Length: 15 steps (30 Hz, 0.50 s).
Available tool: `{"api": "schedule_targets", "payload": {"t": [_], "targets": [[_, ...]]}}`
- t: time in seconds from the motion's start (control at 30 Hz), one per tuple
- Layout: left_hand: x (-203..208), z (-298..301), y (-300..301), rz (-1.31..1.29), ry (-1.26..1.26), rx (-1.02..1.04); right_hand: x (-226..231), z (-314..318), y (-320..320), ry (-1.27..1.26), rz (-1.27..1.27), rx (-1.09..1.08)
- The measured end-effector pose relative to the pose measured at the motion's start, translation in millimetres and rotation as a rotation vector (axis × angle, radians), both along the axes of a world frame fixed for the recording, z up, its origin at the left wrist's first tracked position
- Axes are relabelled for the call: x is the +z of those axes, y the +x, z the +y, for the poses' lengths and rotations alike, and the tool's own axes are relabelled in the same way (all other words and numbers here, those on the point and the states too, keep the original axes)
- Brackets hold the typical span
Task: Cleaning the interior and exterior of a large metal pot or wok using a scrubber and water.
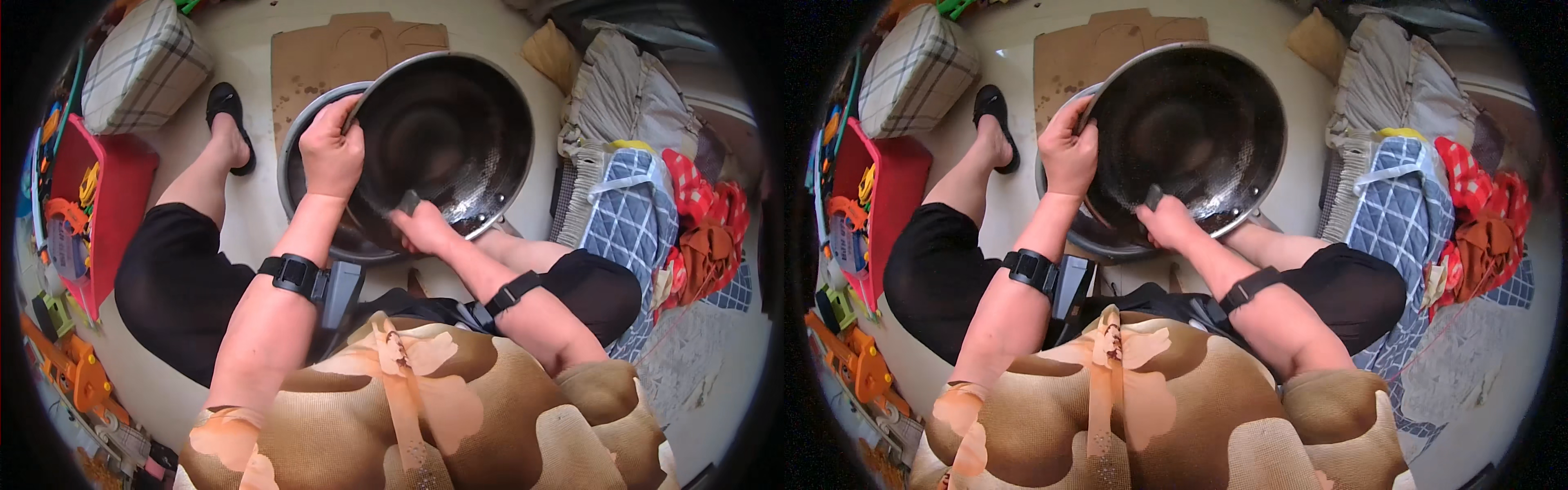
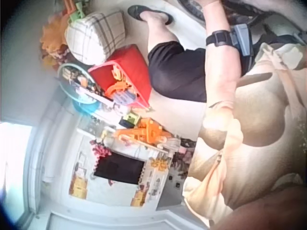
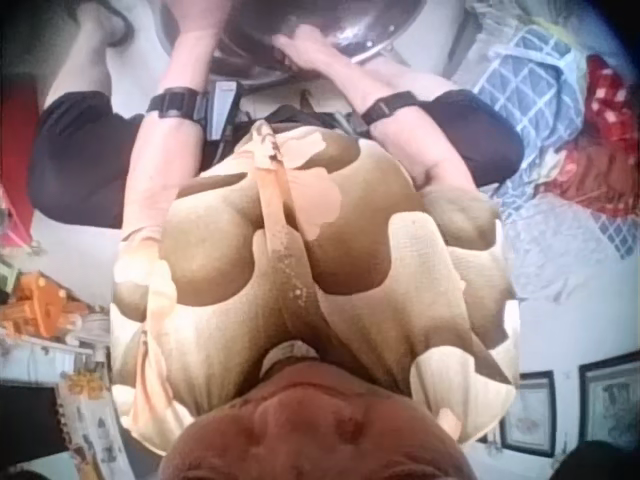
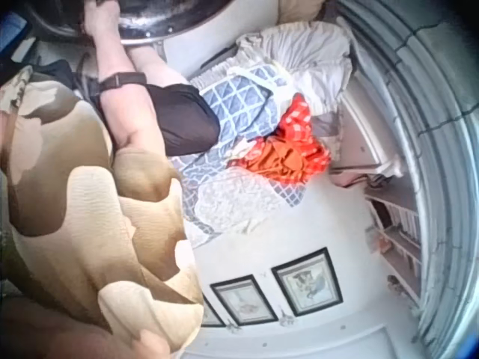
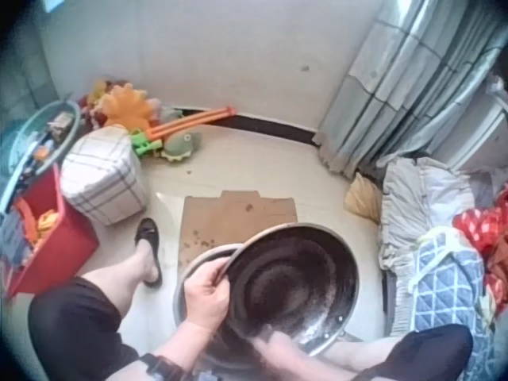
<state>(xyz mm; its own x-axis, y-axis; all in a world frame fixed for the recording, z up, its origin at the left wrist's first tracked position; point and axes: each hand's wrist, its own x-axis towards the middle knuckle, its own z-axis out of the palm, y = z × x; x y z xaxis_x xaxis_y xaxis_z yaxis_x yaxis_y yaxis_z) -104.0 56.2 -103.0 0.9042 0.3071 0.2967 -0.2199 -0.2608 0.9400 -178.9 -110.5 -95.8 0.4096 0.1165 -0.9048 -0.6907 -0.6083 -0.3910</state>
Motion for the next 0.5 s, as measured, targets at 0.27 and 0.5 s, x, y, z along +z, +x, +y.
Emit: {"api": "schedule_targets", "payload": {"t": [0.27,0.5], "targets": [[-3.0,6.9,-0.9,0.045,0.031,0.026,3.5,-46.7,-2.7,-0.32,-0.216,0.326],[2.7,9.5,0.8,0.038,0.039,0.051,10.6,-75.6,5.3,-0.367,-0.386,0.378]]}}
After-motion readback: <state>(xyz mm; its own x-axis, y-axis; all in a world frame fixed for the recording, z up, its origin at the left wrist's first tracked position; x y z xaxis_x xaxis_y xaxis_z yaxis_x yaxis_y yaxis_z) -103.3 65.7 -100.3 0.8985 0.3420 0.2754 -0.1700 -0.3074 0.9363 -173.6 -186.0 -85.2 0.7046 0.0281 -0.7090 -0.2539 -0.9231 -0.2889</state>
